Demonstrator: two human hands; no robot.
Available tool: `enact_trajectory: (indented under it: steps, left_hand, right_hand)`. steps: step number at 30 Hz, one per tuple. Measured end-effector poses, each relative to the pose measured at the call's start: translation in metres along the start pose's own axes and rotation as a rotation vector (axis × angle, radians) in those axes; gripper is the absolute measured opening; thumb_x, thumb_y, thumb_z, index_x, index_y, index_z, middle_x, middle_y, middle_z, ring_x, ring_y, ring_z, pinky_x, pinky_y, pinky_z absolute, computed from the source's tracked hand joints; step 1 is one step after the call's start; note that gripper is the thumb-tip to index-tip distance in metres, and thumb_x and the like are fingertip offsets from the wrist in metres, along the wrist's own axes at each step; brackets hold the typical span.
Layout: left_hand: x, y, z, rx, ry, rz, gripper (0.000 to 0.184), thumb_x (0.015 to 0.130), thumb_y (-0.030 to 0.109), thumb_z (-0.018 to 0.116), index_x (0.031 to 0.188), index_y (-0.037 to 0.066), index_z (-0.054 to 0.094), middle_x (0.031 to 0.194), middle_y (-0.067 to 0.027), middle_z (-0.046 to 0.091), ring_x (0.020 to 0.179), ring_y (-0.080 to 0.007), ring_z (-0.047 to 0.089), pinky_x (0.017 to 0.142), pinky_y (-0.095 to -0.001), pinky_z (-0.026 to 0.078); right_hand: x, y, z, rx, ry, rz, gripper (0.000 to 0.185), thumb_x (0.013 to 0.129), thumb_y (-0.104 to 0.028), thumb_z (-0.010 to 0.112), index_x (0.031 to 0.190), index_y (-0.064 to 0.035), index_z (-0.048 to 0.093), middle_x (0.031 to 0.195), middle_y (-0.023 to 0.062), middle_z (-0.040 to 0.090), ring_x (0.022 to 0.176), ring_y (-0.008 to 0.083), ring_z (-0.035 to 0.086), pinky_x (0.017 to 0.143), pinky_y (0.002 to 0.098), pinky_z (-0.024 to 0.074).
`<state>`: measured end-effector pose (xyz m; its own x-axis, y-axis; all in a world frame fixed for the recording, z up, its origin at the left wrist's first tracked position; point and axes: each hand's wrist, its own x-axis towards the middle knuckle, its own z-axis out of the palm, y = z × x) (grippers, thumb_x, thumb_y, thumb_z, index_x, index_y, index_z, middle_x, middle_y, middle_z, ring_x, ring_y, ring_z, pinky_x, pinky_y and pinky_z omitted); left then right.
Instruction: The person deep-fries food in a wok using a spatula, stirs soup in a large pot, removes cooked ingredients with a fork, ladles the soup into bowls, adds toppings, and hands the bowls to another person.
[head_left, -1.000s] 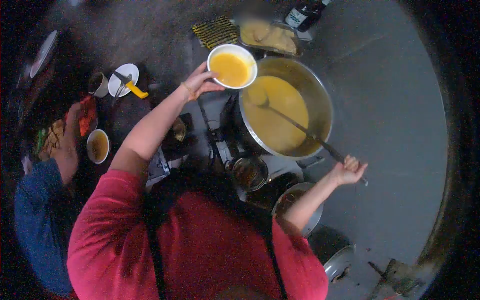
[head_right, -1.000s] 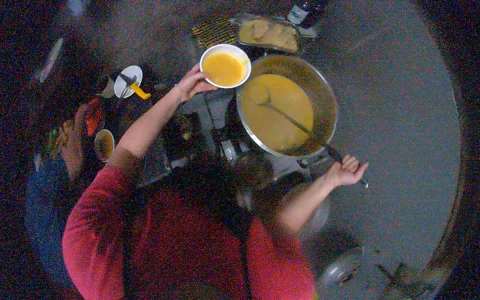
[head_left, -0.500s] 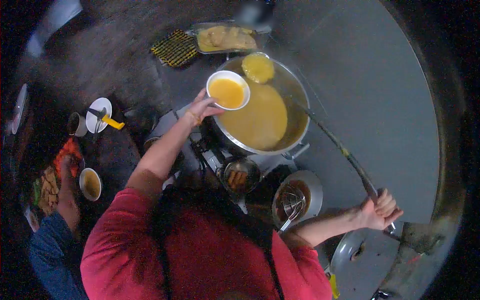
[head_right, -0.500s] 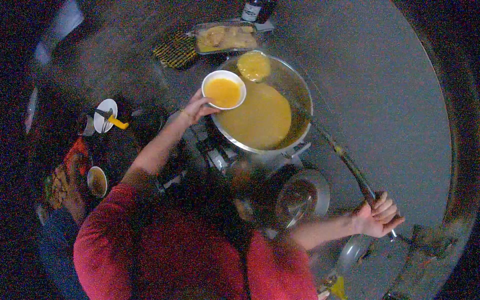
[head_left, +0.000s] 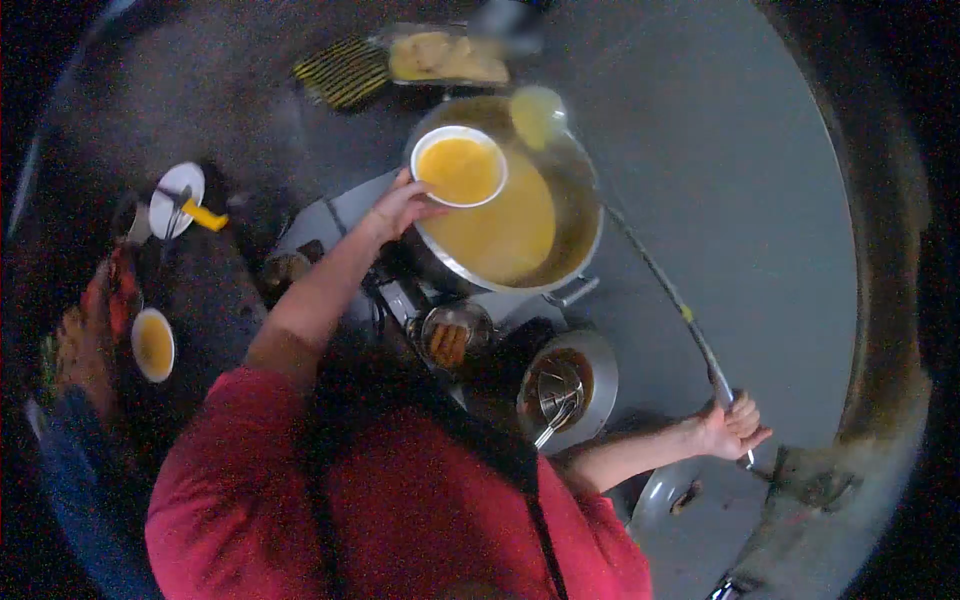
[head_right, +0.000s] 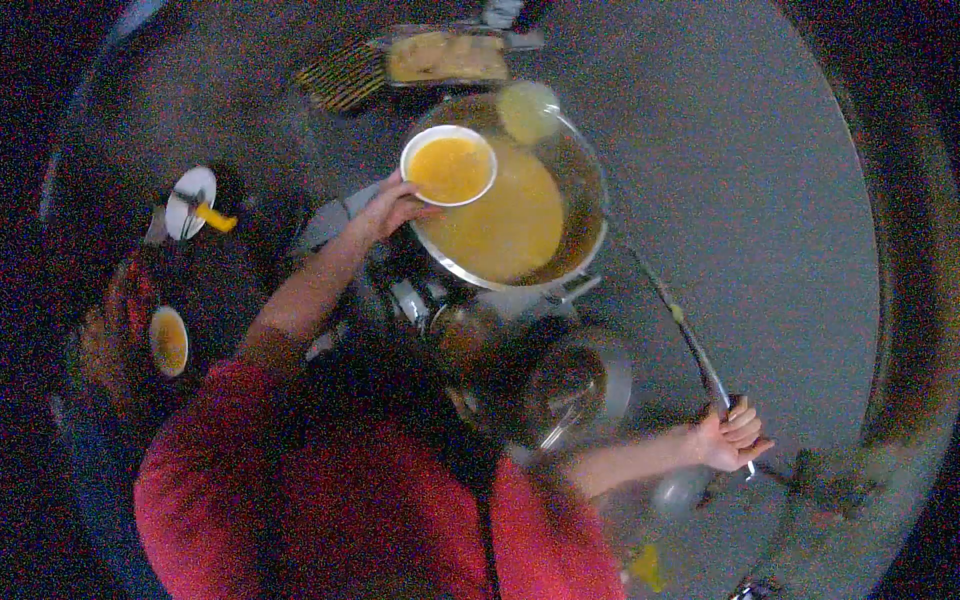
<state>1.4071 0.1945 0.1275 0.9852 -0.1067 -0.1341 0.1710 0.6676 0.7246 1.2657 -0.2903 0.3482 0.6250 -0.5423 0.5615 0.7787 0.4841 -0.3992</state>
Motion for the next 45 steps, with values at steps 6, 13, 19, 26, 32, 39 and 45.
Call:
enact_trajectory:
  steps: [6,13,19,26,32,39,45]
  left_hand:
    - [-0.072,0.017,-0.014,-0.184,-0.056,0.018,0.056,0.076,0.003,0.051,0.123,0.010,0.022,0.117,-0.0149,0.041,0.092,-0.0341,0.054,0.077,-0.0438,0.048]
    - [-0.269,0.080,-0.081,0.023,0.157,0.156,0.064,0.074,0.003,0.053,0.128,0.011,0.019,0.116,-0.0148,0.044,0.095,-0.0287,0.054,0.076,-0.0418,0.049]
    - [-0.417,0.088,-0.129,0.038,0.542,0.150,0.067,0.073,-0.001,0.051,0.129,0.012,0.018,0.114,-0.0152,0.046,0.091,-0.0284,0.056,0.071,-0.0397,0.051]
    - [-0.522,0.049,-0.263,-0.061,0.757,0.170,0.065,0.073,-0.006,0.047,0.128,0.014,0.020,0.113,-0.0167,0.045,0.086,-0.0328,0.057,0.070,-0.0411,0.052]
    - [-0.558,0.079,-0.276,-0.138,0.897,0.176,0.058,0.073,-0.003,0.051,0.124,0.012,0.026,0.113,-0.0140,0.045,0.093,-0.0311,0.054,0.069,-0.0436,0.051]
    - [-0.557,0.079,-0.296,-0.045,0.926,0.258,0.071,0.074,0.017,0.062,0.130,0.015,0.018,0.112,-0.0116,0.047,0.094,-0.0270,0.054,0.074,-0.0386,0.050]
    - [-0.635,0.074,-0.265,0.012,1.172,0.167,0.053,0.080,0.033,0.052,0.122,0.006,0.034,0.096,-0.0096,0.053,0.070,-0.0182,0.056,0.056,-0.0271,0.046]
  right_hand:
    - [-0.022,0.047,0.048,0.022,-0.225,0.112,0.038,0.085,-0.025,0.037,0.050,-0.0125,0.031,0.043,0.0017,0.028,0.041,0.0145,0.027,0.050,0.0293,0.0308]
    - [-0.127,0.208,0.119,-0.883,-0.607,0.139,0.026,0.076,-0.005,0.058,0.053,-0.0020,0.046,0.050,-0.0005,0.041,0.049,0.0075,0.033,0.045,0.0235,0.0266]
    - [-0.186,0.331,0.114,-0.967,-1.120,0.454,0.029,0.076,-0.016,0.061,0.058,-0.0047,0.041,0.053,-0.0024,0.033,0.051,0.0074,0.030,0.047,0.0221,0.0263]
    - [-0.266,0.344,0.172,-1.173,-1.229,0.740,0.032,0.075,-0.028,0.062,0.067,0.0008,0.050,0.065,0.0064,0.050,0.065,0.0157,0.046,0.062,0.0280,0.0385]
    - [-0.370,0.308,0.351,-0.983,-1.431,-0.351,0.031,0.066,-0.023,0.068,0.081,-0.0012,0.053,0.104,0.0177,0.051,0.090,0.0315,0.049,0.080,0.0349,0.0375]
    - [-0.580,0.353,0.530,-0.543,-1.706,0.248,0.029,0.073,-0.018,0.060,0.095,-0.0003,0.052,0.084,0.0174,0.055,0.079,0.0331,0.054,0.071,0.0370,0.0430]
    - [-0.690,0.442,0.596,-0.328,-1.827,-0.246,0.040,0.069,-0.012,0.060,0.106,-0.0088,0.046,0.097,0.0147,0.051,0.085,0.0305,0.053,0.070,0.0384,0.0432]
